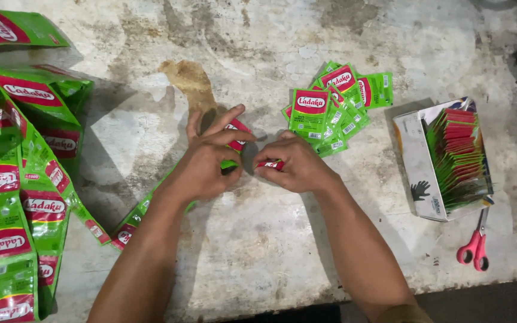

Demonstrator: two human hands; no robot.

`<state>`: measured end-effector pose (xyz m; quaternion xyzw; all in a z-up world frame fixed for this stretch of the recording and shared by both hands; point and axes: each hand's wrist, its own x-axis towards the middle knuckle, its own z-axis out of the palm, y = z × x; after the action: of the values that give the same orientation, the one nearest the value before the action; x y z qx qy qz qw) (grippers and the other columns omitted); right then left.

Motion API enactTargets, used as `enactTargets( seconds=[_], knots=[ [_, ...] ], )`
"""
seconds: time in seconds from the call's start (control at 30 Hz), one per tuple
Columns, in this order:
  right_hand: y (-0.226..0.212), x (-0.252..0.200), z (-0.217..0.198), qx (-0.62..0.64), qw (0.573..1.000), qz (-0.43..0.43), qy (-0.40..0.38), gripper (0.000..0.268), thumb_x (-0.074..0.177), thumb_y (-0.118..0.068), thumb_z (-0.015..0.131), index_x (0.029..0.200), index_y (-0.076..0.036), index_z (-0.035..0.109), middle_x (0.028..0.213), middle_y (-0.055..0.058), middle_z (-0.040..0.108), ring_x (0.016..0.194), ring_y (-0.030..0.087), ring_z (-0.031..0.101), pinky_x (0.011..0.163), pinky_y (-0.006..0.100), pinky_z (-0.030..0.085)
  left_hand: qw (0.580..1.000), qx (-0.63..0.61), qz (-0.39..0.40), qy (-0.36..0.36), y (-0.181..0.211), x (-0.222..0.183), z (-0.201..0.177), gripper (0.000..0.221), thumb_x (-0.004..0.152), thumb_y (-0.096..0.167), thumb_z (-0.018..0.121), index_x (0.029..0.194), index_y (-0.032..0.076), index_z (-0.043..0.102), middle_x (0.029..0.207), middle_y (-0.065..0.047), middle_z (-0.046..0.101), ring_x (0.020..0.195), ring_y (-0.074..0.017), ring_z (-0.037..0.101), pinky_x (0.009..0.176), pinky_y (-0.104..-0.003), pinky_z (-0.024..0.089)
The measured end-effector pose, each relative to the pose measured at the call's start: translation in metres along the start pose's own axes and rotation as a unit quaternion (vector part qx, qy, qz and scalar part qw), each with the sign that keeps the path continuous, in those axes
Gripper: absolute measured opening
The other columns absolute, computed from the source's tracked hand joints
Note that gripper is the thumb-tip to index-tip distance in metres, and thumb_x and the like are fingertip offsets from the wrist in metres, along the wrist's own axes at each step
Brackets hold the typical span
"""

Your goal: Using scissors to cut individual spice packets from a long strip and organizing them into a box.

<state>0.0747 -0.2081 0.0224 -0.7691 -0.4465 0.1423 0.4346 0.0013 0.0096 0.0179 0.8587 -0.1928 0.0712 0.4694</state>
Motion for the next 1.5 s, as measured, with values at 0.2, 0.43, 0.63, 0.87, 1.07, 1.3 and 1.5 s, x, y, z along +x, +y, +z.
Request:
enactTargets(
  seconds=[0.2,0.43,0.63,0.87,1.07,1.3,1.5],
  knots=[
    [0.006,-0.002,-0.013,-0.019,0.996,0.014,0.082,0.012,0.082,-0.015,0.078,0.093,-0.012,0.073,0.07,0.007,0.068,0.065,0.026,0.063,0.076,0.034,0.046,0.999,0.042,-0.006,0.006,0.005,0.0,-0.005,0.008,0.075,0.017,0.076,0.075,0.015,0.068,0.131,0.002,0.063,0.146,-0.025,0.034,0.11,-0.068,0.004],
    [0.04,-0.019,-0.032,0.002,0.951,0.026,0.308,0.029,0.083,0.004,0.047,0.11,-0.003,0.037,0.083,0.017,0.052,0.067,0.029,0.053,0.06,0.038,0.048,1.0,0.016,-0.007,-0.004,0.012,0.001,-0.012,0.059,0.055,0.008,0.065,0.112,0.012,0.05,0.148,-0.012,0.043,0.147,-0.0399,0.026,0.111,-0.064,0.022],
    [0.04,-0.015,-0.036,-0.284,0.908,0.123,0.281,0.052,0.079,0.002,0.072,0.124,0.0,0.046,0.106,0.015,0.046,0.1,0.036,0.045,0.09,0.048,0.039,1.0,0.011,0.004,0.016,-0.003,0.0,-0.003,0.067,0.052,-0.005,0.057,0.116,0.008,0.047,0.143,-0.016,0.045,0.143,-0.0437,0.03,0.113,-0.062,0.025],
    [0.01,-0.005,-0.022,-0.295,0.89,0.043,0.345,0.039,0.088,-0.004,0.066,0.123,-0.007,0.05,0.111,0.006,0.036,0.104,0.027,0.038,0.097,0.041,0.032,0.995,0.002,0.046,0.085,-0.007,0.005,-0.004,0.055,0.063,-0.012,0.071,0.113,0.003,0.052,0.123,-0.018,0.058,0.13,-0.046,0.047,0.111,-0.057,0.034],
    [-0.003,0.008,0.018,0.052,0.988,-0.061,0.131,0.094,0.061,-0.053,0.091,0.129,-0.002,0.052,0.111,0.014,0.058,0.086,0.025,0.057,0.079,0.038,0.05,0.99,0.081,0.061,0.096,-0.021,0.002,0.008,0.041,0.084,0.007,0.073,0.122,0.01,0.058,0.112,-0.004,0.06,0.111,-0.0297,0.062,0.102,-0.048,0.046],
    [0.011,0.0,0.007,0.036,0.958,-0.01,0.284,0.007,0.094,-0.007,0.065,0.088,-0.004,0.063,0.059,0.002,0.051,0.051,0.012,0.042,0.052,0.029,0.039,0.981,0.108,0.007,0.159,-0.018,-0.002,0.016,0.029,0.095,0.018,0.067,0.122,0.009,0.06,0.098,-0.011,0.064,0.091,-0.0338,0.069,0.079,-0.044,0.056],
    [-0.011,0.01,-0.006,-0.16,0.951,-0.055,0.259,0.053,0.082,0.008,0.058,0.133,0.0,0.045,0.106,0.013,0.054,0.096,0.027,0.048,0.085,0.041,0.036,0.99,0.093,-0.028,0.105,-0.009,-0.005,0.013,0.014,0.094,0.016,0.066,0.106,0.009,0.069,0.079,-0.013,0.07,0.074,-0.0326,0.071,0.066,-0.041,0.057]
  ],
)
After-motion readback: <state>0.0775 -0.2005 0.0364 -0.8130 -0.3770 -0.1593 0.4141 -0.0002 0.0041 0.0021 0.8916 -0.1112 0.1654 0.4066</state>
